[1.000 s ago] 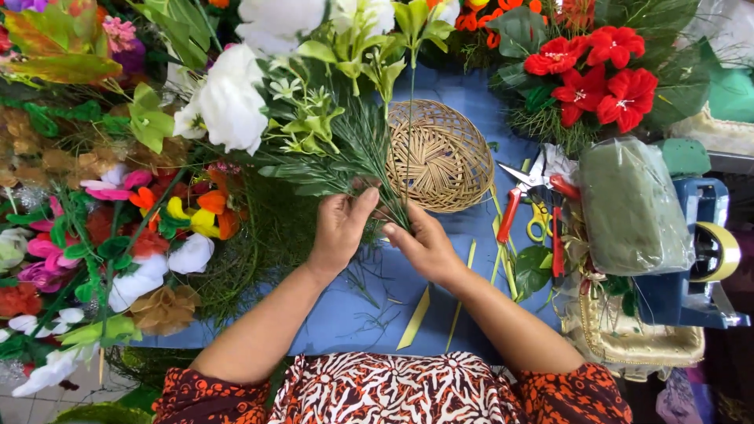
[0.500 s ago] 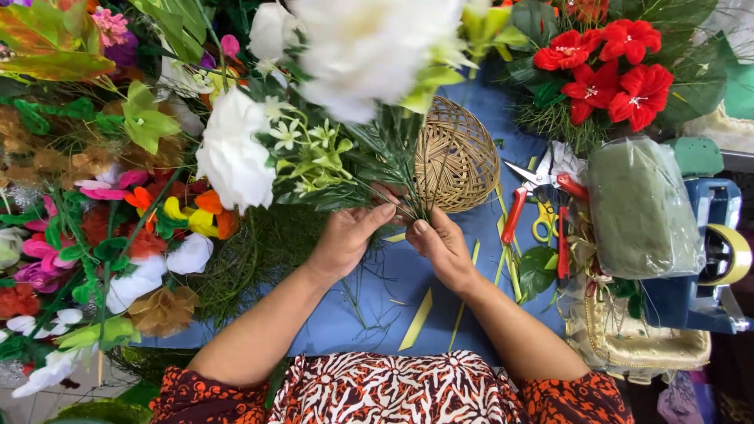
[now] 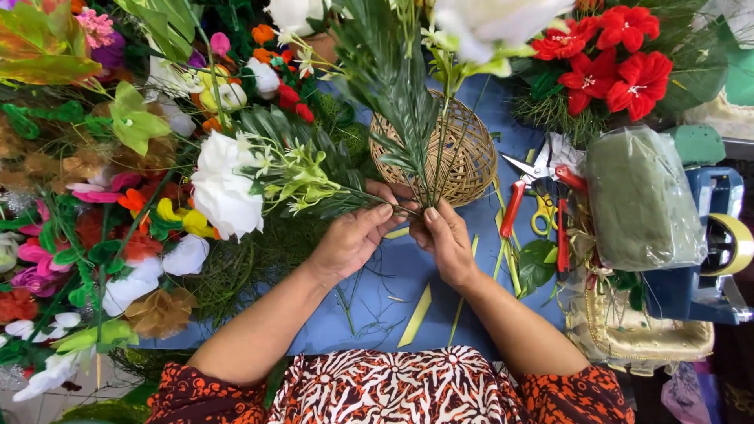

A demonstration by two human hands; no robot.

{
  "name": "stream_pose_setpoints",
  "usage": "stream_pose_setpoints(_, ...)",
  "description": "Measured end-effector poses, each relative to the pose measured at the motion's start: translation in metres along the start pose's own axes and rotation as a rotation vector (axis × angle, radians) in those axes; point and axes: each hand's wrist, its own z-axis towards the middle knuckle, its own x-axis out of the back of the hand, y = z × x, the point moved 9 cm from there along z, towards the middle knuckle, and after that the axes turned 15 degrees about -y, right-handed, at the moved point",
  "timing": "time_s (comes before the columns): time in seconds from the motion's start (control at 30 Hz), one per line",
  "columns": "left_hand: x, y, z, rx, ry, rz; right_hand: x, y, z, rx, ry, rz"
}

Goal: The person is preparing a floral arrangement by selecting flowers and leaves, trimming stems with scissors, and placing floral foam into a woven basket.

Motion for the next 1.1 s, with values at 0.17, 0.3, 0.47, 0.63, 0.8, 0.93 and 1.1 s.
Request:
stream_pose_setpoints(0.17, -0.002, 0.003, 0.0, -0.005, 0.005, -0.005, 0.009, 0.012, -0.007, 0.008, 0.004, 0.015)
stream_pose_setpoints(0.3, -0.007, 0.015, -0.001, -0.001, 0.023, 0.082, -0.005, -0.007, 0.006, -0.032, -0.108, -0.149)
stream_pose_setpoints(0.47, -0.007, 0.014, -0.002, 0.017, 0.017, 0.146, -0.001, 0.002, 0.001, -0.027, -0.169, -0.252)
stream_pose_setpoints(0.63, -0.004, 0.028, 0.002, -0.054, -0.058, 0.355, -0.018, -0.028, 0.012, -0.052, -0.169, -0.239)
stream_pose_setpoints(0.8, -0.034, 0.052, 0.007, -0.041, -0.031, 0.509, -0.028, -0.042, 0.021, -0.054, -0.2, -0.278)
stream_pose_setpoints(0.93, -0.047, 0.06, 0.006, -0.019, 0.039, 0.579, -0.026, -0.039, 0.018, -0.039, -0.19, -0.34)
stream_pose_setpoints(1.1, -0.009, 0.036, -0.002, -0.027, -0.024, 0.596, -0.008, -0.03, 0.009, -0.066, -0.101, -0.378)
